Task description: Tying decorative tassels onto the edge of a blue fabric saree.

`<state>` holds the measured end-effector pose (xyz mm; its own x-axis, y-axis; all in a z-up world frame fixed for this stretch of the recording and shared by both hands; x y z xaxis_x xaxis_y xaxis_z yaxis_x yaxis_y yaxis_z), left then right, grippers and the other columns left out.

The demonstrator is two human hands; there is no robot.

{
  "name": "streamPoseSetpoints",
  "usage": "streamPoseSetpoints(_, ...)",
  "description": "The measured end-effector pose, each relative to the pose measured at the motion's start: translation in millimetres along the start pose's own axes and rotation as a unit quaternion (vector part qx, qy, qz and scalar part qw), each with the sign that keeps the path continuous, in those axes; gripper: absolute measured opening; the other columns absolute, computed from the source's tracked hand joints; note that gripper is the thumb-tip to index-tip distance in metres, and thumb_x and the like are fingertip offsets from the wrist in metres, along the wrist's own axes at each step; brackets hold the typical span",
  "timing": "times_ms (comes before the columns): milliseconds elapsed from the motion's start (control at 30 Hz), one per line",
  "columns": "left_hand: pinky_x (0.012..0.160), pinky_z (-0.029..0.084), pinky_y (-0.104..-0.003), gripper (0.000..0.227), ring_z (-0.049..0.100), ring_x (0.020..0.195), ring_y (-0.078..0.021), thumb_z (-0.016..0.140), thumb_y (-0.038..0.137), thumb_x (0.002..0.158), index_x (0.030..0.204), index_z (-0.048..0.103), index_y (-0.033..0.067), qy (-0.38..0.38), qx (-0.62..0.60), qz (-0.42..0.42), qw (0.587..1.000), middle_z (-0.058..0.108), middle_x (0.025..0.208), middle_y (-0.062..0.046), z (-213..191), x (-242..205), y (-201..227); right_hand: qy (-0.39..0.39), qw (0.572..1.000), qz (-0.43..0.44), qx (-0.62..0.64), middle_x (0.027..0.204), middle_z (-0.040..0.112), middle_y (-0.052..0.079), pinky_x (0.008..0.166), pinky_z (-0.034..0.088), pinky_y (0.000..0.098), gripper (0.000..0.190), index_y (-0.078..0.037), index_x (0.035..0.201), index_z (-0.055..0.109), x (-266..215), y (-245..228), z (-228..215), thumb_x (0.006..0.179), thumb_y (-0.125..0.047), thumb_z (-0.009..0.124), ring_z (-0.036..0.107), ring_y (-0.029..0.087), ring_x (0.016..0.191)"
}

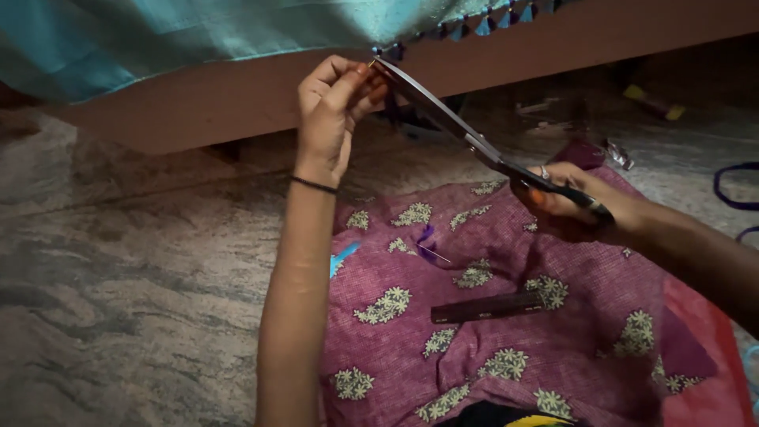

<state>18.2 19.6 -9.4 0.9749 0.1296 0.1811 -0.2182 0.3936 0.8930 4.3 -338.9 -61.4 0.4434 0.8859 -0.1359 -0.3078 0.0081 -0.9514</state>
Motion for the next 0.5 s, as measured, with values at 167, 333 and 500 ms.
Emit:
streamPoseSetpoints(167,0.085,0.062,-0.032,0.006,0.072,0.09,-0.0166,0.061,0.003,0.1,0.096,0.065,0.0012,0.016,0.004,0.014,1.0,0.071,0.099,-0.008,1.0,-0.8,-10.9,0.03,0.999,0.02,0.001,0.055,0.042,-0.007,0.032,0.027,0.0219,0.042,-0.011,0.085,0.049,8.0,9.9,-9.8,0.094,-0.048,0.067,0.037,0.003,0.04)
streamPoseSetpoints(333,0.089,0.063,-0.033,0.007,0.071,0.092,-0.0157,0.061,0.002,0.101,0.096,0.064,-0.0002,0.016,-0.014,0.02,1.0,0.07,0.099,-0.009,-3.6,3.5,-16.8,-0.004,1.0,-0.017,0.007,0.058,0.043,-0.008,0.031,0.028,0.0209,0.037,-0.014,0.089,0.051,11.3,3.5,-5.7,0.092,-0.046,0.069,0.037,0.003,0.04)
streamPoseSetpoints(500,0.088,0.063,-0.033,0.006,0.072,0.093,-0.0175,0.061,0.002,0.101,0.096,0.064,-0.0002,0.011,0.002,0.026,1.0,0.071,0.1,-0.011,-1.2,4.5,-12.4,0.012,1.0,0.01,-0.005,0.052,0.042,-0.007,0.028,0.029,0.0215,0.035,-0.013,0.086,0.053,13.5,8.5,-9.1,0.095,-0.045,0.067,0.035,0.004,0.035)
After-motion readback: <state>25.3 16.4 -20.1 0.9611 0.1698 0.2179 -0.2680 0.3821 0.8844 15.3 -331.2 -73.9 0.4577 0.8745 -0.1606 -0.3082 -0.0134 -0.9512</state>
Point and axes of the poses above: each hand's wrist, its own x-axis towards the middle knuckle, its own z-axis out of the palm, y = z × x, the point moved 1 cm from there along x, towards the middle knuckle
